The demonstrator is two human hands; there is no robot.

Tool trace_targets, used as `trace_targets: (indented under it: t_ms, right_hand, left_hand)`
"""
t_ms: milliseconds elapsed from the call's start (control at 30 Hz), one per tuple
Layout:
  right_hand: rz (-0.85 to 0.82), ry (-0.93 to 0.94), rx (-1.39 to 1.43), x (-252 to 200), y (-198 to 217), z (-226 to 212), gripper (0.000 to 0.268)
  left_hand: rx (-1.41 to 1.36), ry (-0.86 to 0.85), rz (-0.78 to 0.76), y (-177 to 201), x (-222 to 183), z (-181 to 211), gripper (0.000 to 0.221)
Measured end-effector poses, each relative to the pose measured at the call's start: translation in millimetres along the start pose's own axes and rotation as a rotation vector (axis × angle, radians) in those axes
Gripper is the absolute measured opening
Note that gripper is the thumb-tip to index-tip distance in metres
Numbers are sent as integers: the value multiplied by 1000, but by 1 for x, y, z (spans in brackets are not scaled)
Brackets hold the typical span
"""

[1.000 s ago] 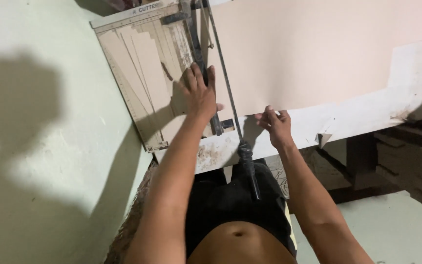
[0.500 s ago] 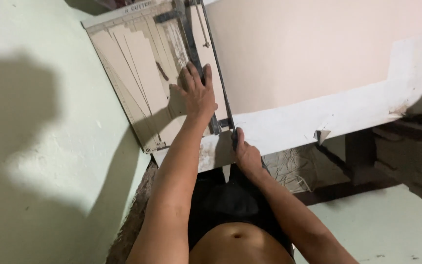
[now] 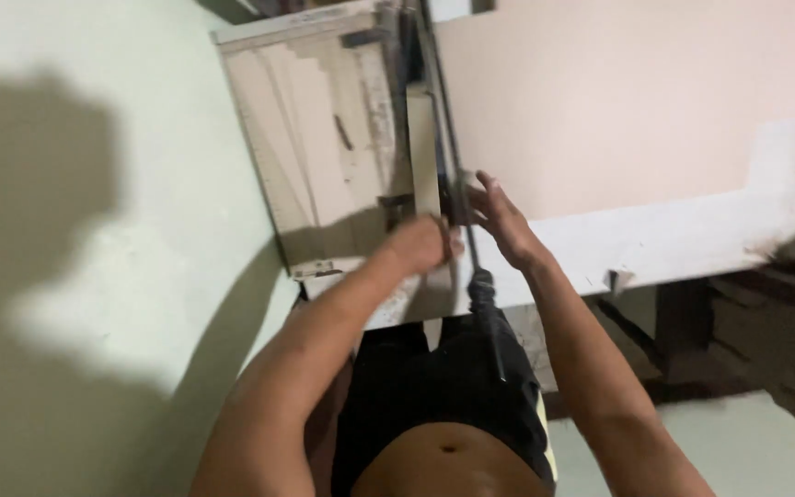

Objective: Using a manual lever-style paper cutter to slice stacks of paper into thin strips.

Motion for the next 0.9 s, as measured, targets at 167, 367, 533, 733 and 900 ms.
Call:
trace_targets:
  t_ms: [167, 367, 533, 733, 900]
  right_hand:
    - [1, -94, -33, 6, -28, -3, 77]
    - [56, -105, 140, -3, 2, 68, 67]
    - [593, -201, 291, -20, 122, 184, 46]
    - [468, -181, 983, -6, 222, 158, 38]
    - [693, 67, -209, -191, 214, -111, 36]
  left_hand:
    - [-1837, 437, 146, -34, -120, -82, 13]
    - [-2122, 408, -420, -100, -183, -59, 14]
    - [-1966, 531, -306, -119, -207, -76, 19]
    - [-2152, 713, -354, -122, -201, -115, 31]
    - [-2312, 943, -311, -128, -193, -116, 36]
Point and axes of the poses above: each hand's wrist, its own x-axis towards the middle knuckle, its own y-axis out of the back of the hand, z = x × y, the point moved 7 cm from there along x, towards the middle knuckle, and after that the axes turned 5 degrees about z, right-handed, at the moved point
